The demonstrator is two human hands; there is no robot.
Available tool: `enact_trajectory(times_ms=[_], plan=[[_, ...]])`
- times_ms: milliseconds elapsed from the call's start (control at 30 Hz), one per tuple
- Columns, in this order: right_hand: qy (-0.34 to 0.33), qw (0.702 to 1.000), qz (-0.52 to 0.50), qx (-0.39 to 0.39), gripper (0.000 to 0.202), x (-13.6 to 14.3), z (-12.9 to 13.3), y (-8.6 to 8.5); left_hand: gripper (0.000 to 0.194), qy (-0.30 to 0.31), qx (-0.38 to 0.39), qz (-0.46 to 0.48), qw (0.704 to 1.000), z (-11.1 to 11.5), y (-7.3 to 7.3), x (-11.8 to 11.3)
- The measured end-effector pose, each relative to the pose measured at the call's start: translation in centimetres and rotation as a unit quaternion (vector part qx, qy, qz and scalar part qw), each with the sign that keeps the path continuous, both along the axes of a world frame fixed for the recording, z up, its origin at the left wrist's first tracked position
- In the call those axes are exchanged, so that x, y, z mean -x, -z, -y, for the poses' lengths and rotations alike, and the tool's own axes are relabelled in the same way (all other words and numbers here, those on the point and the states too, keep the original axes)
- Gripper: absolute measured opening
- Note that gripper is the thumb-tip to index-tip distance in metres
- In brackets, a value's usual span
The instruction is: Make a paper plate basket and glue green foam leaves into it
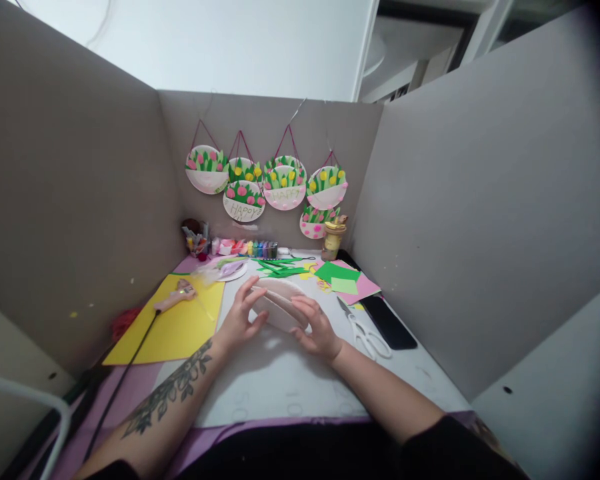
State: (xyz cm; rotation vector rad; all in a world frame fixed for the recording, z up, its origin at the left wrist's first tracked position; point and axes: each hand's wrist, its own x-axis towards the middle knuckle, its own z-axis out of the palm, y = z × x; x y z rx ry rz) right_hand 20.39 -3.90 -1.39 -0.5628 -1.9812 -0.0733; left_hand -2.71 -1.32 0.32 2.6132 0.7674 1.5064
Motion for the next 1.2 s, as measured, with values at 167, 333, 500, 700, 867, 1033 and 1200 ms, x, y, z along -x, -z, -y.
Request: enact_trajectory(times_ms=[167,333,500,700,867,1033,1200], plan=[[-0.011,1.000,-0.008,0.014,0.056,0.0,0.0,0.1,0.061,0.006,0.000,-0.003,1.000,0.1,-0.1,0.1],[-0.014,0.999,-0.019,0.022,0.058,-0.2,-0.2,0.2,0.060,0.015,-0.007,-0.004,1.000,0.2,-0.3,0.1],[-0.030,0.998,-0.036,0.029,0.059,-0.5,-0.1,0.1,0.059,0.021,-0.005,0.005,1.000,0.2,-0.3,0.1],[0.054,0.990,-0.117,0.050,0.032,-0.3,-0.8,0.0,0.055,0.022,-0.016,0.011,1.000,0.1,-0.3,0.0],[0.127,0.973,-0.178,0.079,0.031,-0.6,-2.5,1.0,0.047,0.016,-0.046,0.033,0.998,-0.1,0.0,0.0],[0.148,0.920,-0.316,0.177,0.042,-1.4,-4.6,2.0,0.030,-0.061,-0.030,0.071,0.995,-0.6,0.2,0.9],[0.043,0.857,-0.317,0.403,0.054,-2.9,-6.7,3.3,0.013,-0.119,0.098,0.082,0.985,-1.4,-0.2,2.1]])
